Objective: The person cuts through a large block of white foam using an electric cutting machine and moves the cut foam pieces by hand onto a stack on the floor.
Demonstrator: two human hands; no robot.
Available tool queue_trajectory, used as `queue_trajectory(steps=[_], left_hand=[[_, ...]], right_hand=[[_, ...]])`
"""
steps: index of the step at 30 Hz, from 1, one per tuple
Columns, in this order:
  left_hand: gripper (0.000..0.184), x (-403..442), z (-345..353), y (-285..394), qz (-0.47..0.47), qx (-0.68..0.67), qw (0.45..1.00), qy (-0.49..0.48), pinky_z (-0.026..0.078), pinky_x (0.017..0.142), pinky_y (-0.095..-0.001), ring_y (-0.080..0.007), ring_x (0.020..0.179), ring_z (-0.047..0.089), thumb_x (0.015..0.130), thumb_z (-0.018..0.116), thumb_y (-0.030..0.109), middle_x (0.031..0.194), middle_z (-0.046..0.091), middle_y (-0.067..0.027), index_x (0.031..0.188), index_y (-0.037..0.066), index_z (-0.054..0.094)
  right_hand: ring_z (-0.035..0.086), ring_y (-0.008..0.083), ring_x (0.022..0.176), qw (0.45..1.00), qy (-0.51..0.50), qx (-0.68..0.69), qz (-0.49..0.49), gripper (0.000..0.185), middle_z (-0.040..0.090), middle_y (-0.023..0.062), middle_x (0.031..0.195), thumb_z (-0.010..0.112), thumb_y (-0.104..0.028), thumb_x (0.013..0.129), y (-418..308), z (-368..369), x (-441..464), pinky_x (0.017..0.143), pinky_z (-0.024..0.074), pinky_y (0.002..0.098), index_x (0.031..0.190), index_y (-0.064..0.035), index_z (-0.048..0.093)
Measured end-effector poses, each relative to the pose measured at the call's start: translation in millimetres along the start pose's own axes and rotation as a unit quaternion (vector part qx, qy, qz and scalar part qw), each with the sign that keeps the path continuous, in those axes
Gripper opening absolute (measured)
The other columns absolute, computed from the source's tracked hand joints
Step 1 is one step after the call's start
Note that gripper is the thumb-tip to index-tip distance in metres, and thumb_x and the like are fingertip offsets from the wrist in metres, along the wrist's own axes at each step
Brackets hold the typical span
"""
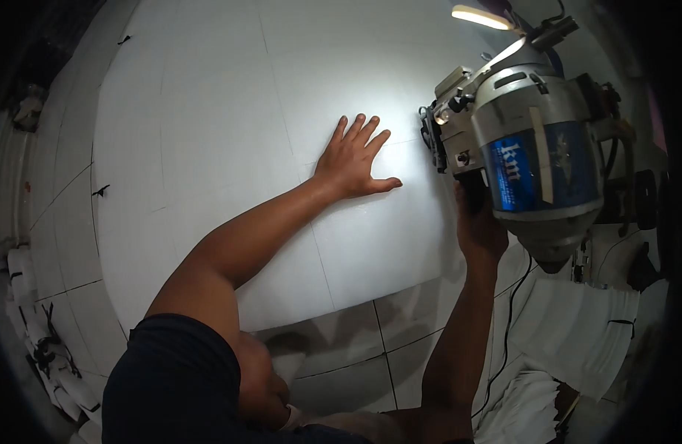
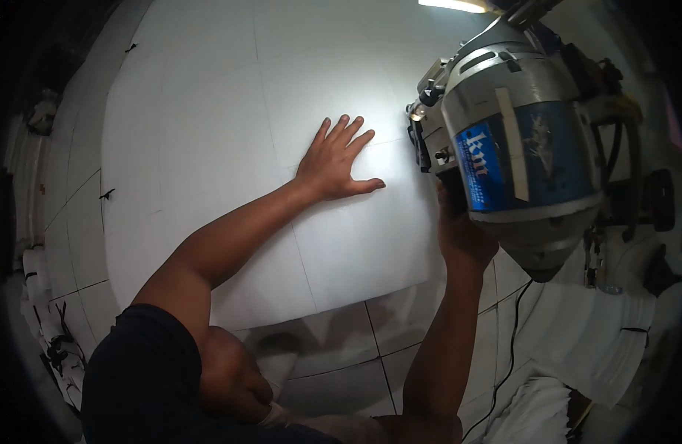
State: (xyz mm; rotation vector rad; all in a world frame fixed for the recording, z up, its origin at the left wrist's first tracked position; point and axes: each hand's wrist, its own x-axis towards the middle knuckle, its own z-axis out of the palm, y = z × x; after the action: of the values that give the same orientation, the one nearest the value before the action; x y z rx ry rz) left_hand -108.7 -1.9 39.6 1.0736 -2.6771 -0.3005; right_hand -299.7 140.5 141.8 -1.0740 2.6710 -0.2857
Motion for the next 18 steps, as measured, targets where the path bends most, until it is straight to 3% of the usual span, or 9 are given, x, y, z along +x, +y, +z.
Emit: queue_trajectory(steps=[2, 4, 5, 8, 9, 10, 12, 13, 18], left_hand=[[0.097, -2.0, 0.0, 2.4, 0.002, -0.005, 1.0, -0.003, 0.016, 0.118, -0.052, -0.0353, 0.142, 0.028, 0.074, 0.053, 0.08, 0.148, 0.037, -0.0177, 0.14, 0.009, 0.046], [0.096, -1.7, -2.3, 3.9, 0.0, 0.015, 1.0, 0.003, 0.016, 0.118, -0.051, -0.0346, 0.142, 0.028, 0.075, 0.054, 0.079, 0.149, 0.036, -0.0174, 0.14, 0.009, 0.045], [0.096, -9.2, 10.7, 25.7, 0.014, 0.027, 0.999, 0.009, 0.016, 0.118, -0.051, -0.0346, 0.142, 0.028, 0.075, 0.054, 0.079, 0.149, 0.036, -0.0174, 0.14, 0.009, 0.045], [0.095, -11.6, 2.8, 28.8, 0.01, 0.025, 1.0, -0.004, 0.015, 0.118, -0.0502, -0.0333, 0.143, 0.027, 0.075, 0.054, 0.078, 0.15, 0.036, -0.0166, 0.141, 0.01, 0.044], [0.094, -10.4, 0.4, 28.4, 0.002, 0.023, 1.0, -0.006, 0.015, 0.118, -0.0499, -0.0325, 0.143, 0.026, 0.076, 0.054, 0.077, 0.149, 0.036, -0.0159, 0.141, 0.01, 0.045], [0.093, -11.0, -0.9, 28.2, -0.007, 0.021, 1.0, -0.01, 0.015, 0.118, -0.0496, -0.0318, 0.143, 0.026, 0.076, 0.054, 0.077, 0.149, 0.037, -0.0152, 0.14, 0.011, 0.045], [0.085, -13.6, 7.4, 29.9, -0.006, 0.018, 1.0, 0.008, 0.016, 0.118, -0.049, -0.0307, 0.143, 0.027, 0.079, 0.054, 0.073, 0.149, 0.038, -0.0136, 0.139, 0.013, 0.047], [0.081, -13.8, 6.8, 30.3, -0.015, 0.012, 1.0, 0.014, 0.016, 0.118, -0.0488, -0.0307, 0.142, 0.028, 0.081, 0.054, 0.07, 0.148, 0.039, -0.0132, 0.138, 0.014, 0.048], [0.072, -10.1, -1.0, 29.5, -0.027, 0.007, 0.999, 0.025, 0.018, 0.117, -0.0487, -0.0316, 0.141, 0.03, 0.083, 0.056, 0.063, 0.147, 0.04, -0.0137, 0.136, 0.014, 0.05]], right_hand=[[0.051, 0.0308, 0.126, 0.999, -0.029, -0.029, 0.008, 0.071, 0.052, 0.0135, 0.138, 0.053, -0.064, 0.088, 1.5, -0.1, 3.8, 0.1, 0.0436, 0.0401, 0.139, -0.014, 0.047], [0.058, 0.0404, 0.114, 0.992, 0.062, -0.088, -0.068, 0.072, 0.061, 0.0209, 0.124, 0.035, -0.071, 0.09, 15.3, 18.6, 12.3, 0.096, 0.045, 0.0473, 0.138, -0.0187, 0.047], [0.059, 0.0411, 0.111, 0.992, 0.059, -0.09, -0.066, 0.072, 0.063, 0.0219, 0.119, 0.033, -0.07, 0.091, 50.0, 30.9, 8.1, 0.095, 0.0459, 0.047, 0.138, -0.0185, 0.047], [0.06, 0.0421, 0.11, 0.989, 0.058, -0.066, -0.119, 0.072, 0.064, 0.0217, 0.118, 0.033, -0.071, 0.09, 53.8, 30.1, 12.0, 0.095, 0.0464, 0.047, 0.137, -0.0191, 0.048], [0.059, 0.0429, 0.109, 0.994, 0.014, -0.035, -0.106, 0.07, 0.062, 0.0248, 0.118, 0.045, -0.065, 0.089, 48.8, 19.3, 9.6, 0.094, 0.0468, 0.0478, 0.135, -0.0122, 0.049], [0.059, 0.0429, 0.109, 0.994, 0.019, -0.033, -0.104, 0.07, 0.062, 0.0248, 0.118, 0.045, -0.065, 0.089, 49.3, 15.3, 6.9, 0.094, 0.0468, 0.0478, 0.135, -0.0122, 0.049], [0.058, 0.0433, 0.111, 0.988, 0.016, -0.045, -0.144, 0.067, 0.059, 0.0285, 0.12, 0.058, -0.052, 0.086, 57.7, 11.7, -1.5, 0.095, 0.046, 0.0485, 0.13, -0.0032, 0.049], [0.056, 0.0428, 0.114, 0.992, -0.087, -0.022, -0.086, 0.062, 0.055, 0.0317, 0.122, 0.063, -0.04, 0.084, 44.0, -8.6, -5.6, 0.097, 0.0446, 0.0482, 0.127, 0.0027, 0.049], [0.058, 0.0392, 0.113, 0.987, -0.092, -0.059, -0.12, 0.054, 0.061, 0.0258, 0.117, 0.054, -0.042, 0.087, 56.3, -11.8, -6.3, 0.098, 0.0448, 0.046, 0.121, 0.0006, 0.057]])
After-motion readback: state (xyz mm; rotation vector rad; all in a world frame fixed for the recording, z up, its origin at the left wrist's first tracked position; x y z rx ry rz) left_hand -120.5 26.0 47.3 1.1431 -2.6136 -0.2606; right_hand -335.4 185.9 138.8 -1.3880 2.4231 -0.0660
